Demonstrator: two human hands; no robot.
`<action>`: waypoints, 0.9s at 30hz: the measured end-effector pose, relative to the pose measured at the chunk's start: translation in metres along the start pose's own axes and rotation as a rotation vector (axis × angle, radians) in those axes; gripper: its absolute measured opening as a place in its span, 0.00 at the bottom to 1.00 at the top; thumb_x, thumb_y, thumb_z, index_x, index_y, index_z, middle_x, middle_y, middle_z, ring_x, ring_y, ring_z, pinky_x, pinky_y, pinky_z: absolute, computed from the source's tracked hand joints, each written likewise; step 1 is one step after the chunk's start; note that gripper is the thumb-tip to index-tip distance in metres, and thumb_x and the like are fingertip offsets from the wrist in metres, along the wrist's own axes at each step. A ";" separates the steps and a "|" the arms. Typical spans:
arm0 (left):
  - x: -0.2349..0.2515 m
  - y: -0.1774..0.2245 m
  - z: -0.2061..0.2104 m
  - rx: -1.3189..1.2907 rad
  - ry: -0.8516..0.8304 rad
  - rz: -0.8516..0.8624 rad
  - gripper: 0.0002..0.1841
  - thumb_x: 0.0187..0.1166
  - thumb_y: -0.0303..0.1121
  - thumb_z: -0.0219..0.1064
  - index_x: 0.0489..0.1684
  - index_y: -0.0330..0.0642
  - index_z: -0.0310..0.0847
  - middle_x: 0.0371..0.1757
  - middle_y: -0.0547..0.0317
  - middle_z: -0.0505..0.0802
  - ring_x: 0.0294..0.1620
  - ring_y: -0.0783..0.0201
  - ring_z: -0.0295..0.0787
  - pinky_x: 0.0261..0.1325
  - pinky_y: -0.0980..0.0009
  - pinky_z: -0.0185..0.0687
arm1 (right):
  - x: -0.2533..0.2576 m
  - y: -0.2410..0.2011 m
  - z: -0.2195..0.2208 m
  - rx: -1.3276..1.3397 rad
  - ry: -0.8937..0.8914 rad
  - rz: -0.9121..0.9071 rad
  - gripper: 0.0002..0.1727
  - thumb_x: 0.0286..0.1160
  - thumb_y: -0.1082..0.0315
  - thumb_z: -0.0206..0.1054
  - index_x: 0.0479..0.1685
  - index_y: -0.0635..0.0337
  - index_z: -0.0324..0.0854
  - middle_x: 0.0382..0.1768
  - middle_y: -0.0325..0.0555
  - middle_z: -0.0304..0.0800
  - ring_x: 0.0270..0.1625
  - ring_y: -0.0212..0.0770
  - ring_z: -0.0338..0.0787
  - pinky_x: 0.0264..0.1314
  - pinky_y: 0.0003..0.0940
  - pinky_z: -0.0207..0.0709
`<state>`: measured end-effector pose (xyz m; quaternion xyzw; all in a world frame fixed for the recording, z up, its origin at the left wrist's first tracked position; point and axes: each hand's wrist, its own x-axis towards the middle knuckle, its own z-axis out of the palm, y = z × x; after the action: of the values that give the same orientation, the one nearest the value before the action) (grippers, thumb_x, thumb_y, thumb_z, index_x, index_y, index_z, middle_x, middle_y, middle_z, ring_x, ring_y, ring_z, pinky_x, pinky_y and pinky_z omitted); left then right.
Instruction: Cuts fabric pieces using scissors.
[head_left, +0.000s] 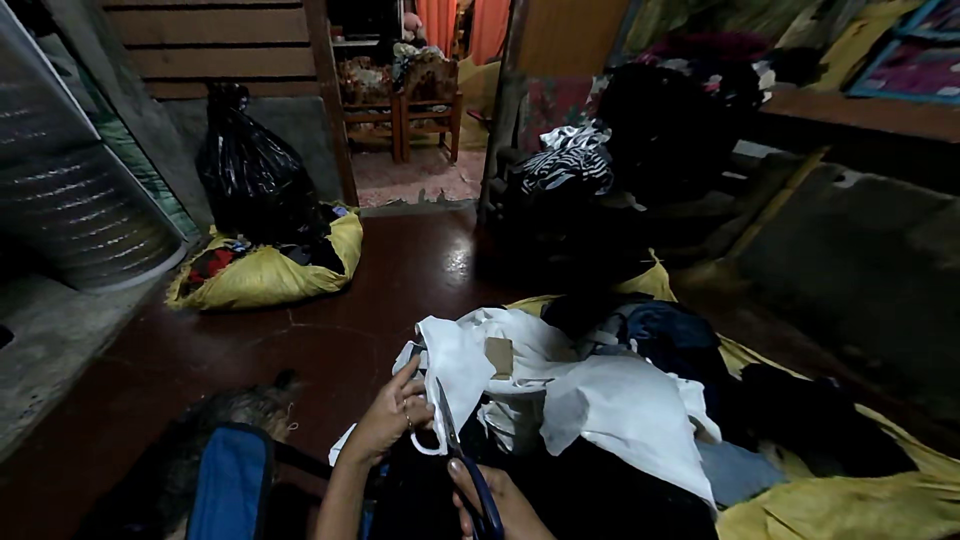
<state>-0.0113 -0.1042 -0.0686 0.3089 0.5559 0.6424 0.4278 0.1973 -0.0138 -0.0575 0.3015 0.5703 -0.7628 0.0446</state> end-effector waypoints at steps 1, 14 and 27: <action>0.004 0.005 0.000 -0.008 0.039 -0.028 0.43 0.80 0.27 0.67 0.95 0.42 0.44 0.66 0.47 0.89 0.48 0.59 0.93 0.50 0.64 0.91 | 0.000 0.001 0.000 0.002 0.004 -0.004 0.23 0.90 0.49 0.58 0.35 0.60 0.81 0.19 0.39 0.84 0.19 0.33 0.84 0.21 0.26 0.78; 0.062 0.013 0.003 -0.100 0.279 -0.056 0.26 0.72 0.16 0.69 0.72 0.41 0.81 0.47 0.49 0.91 0.35 0.63 0.85 0.37 0.69 0.83 | -0.001 0.000 -0.001 0.018 0.004 -0.037 0.23 0.90 0.49 0.58 0.35 0.60 0.81 0.19 0.38 0.83 0.19 0.32 0.83 0.20 0.26 0.76; 0.065 -0.002 -0.017 -0.142 0.048 0.000 0.27 0.71 0.18 0.60 0.73 0.41 0.82 0.67 0.50 0.88 0.44 0.66 0.87 0.42 0.69 0.84 | 0.005 0.002 -0.001 0.018 0.009 -0.038 0.22 0.89 0.49 0.60 0.35 0.59 0.81 0.18 0.38 0.83 0.18 0.32 0.82 0.20 0.26 0.77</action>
<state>-0.0548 -0.0535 -0.0791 0.2622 0.5189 0.6876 0.4350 0.1945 -0.0123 -0.0622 0.2945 0.5692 -0.7673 0.0246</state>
